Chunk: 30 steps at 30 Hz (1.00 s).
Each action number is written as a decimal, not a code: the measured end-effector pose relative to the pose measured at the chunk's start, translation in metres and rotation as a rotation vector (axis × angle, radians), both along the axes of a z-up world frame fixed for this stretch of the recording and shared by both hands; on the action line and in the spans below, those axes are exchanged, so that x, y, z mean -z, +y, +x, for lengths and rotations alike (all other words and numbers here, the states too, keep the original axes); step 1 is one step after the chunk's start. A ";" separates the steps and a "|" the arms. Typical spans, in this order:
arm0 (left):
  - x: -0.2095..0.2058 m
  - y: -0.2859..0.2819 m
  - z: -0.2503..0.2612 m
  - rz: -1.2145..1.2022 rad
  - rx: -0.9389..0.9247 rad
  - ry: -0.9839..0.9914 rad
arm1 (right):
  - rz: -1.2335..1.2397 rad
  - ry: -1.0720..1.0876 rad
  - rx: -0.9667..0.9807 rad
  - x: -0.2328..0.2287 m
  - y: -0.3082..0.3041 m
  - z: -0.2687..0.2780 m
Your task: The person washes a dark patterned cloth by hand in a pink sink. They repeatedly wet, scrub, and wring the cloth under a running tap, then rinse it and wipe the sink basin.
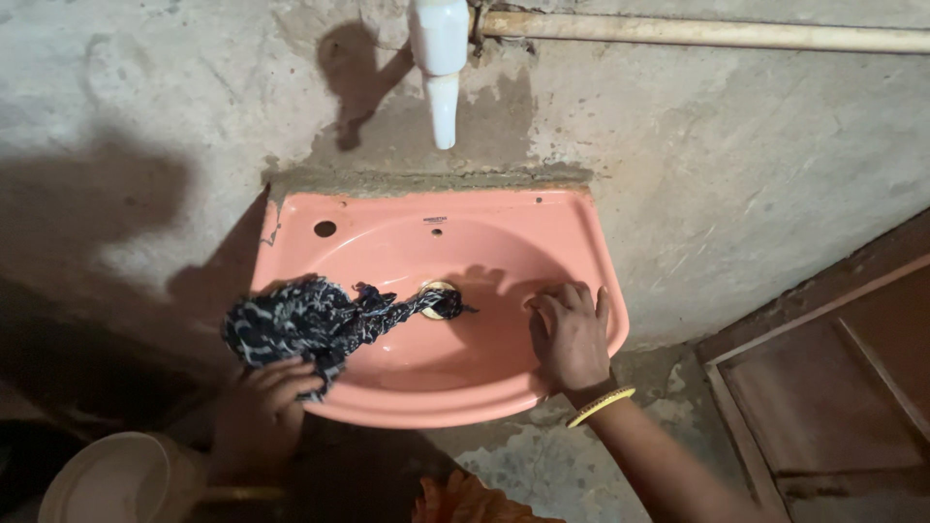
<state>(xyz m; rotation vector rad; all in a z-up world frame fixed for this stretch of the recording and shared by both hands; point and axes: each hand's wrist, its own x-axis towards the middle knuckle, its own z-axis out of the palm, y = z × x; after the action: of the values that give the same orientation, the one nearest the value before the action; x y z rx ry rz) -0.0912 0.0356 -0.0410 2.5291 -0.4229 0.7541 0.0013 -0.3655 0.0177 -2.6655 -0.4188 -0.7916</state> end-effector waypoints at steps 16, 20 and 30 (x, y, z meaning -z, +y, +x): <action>0.018 -0.036 -0.021 0.212 0.302 0.095 | 0.200 -0.055 -0.044 -0.004 -0.003 -0.004; 0.014 -0.044 -0.028 0.118 0.263 0.006 | 0.187 -0.041 -0.048 -0.003 -0.002 -0.005; -0.023 -0.163 -0.030 -0.004 0.304 -0.010 | 0.149 -0.066 -0.056 -0.004 -0.004 -0.006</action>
<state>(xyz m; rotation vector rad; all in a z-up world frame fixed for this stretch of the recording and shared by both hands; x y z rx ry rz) -0.1209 -0.1278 -0.0176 2.3816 -0.7862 0.6492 -0.0050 -0.3690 0.0215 -2.4846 -0.4313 -0.8610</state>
